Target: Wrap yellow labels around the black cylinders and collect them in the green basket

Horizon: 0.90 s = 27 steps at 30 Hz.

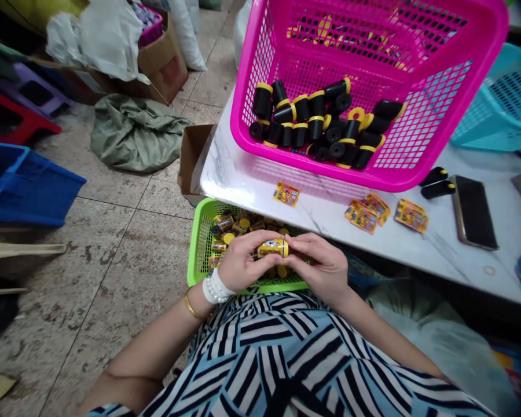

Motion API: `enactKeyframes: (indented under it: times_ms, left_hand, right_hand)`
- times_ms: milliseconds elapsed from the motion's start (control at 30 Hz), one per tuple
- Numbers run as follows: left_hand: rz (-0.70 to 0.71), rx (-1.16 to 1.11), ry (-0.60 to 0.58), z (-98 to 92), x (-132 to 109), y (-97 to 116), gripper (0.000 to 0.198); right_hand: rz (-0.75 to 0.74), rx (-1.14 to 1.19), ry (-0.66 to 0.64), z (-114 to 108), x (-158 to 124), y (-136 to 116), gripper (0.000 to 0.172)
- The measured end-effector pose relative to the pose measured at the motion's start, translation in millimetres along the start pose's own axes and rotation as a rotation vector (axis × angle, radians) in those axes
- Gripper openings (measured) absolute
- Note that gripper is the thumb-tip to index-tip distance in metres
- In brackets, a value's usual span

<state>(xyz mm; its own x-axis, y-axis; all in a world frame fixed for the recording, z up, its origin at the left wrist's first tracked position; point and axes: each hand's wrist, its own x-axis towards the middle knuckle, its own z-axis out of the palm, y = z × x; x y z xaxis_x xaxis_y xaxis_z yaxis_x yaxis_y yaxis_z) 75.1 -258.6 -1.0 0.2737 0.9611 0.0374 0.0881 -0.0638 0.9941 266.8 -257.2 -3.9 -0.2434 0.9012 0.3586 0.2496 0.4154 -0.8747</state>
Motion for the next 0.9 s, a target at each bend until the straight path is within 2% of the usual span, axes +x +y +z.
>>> enactKeyframes:
  times_ms: [100,200,267,333,433,567,667,767,900]
  left_hand:
    - [-0.252,-0.25,-0.121,-3.1,4,-6,0.041]
    - [-0.52,-0.521,-0.091,-3.7,4,-16,0.045]
    - [-0.578,-0.594,-0.058,-2.7,2,-19,0.041]
    - [-0.535,-0.564,-0.049,-1.0,0,-19,0.038]
    - [-0.286,-0.351,0.012,2.6,-4,-16,0.031]
    - [0.095,0.085,0.083,5.8,-4,-17,0.026]
    - [0.218,0.246,0.018,4.1,1,-22,0.025]
    - [0.155,0.216,-0.04,0.4,3,-25,0.027]
    - [-0.175,-0.158,0.005,-3.5,-2,-24,0.048]
  right_hand:
    - [-0.045,-0.061,-0.031,-1,-2,2,0.034]
    - [-0.108,-0.117,-0.08,-5,-1,9,0.034]
    - [-0.112,-0.115,-0.104,-6,1,12,0.033]
    - [-0.107,-0.093,-0.093,-6,3,13,0.031]
    - [-0.043,-0.04,-0.037,-4,5,9,0.026]
    - [0.233,0.159,0.005,-1,4,6,0.023]
    - [0.413,0.291,0.022,3,0,9,0.024]
    - [0.517,0.36,0.016,8,-5,14,0.025]
    - [0.473,0.347,0.019,9,-9,18,0.028]
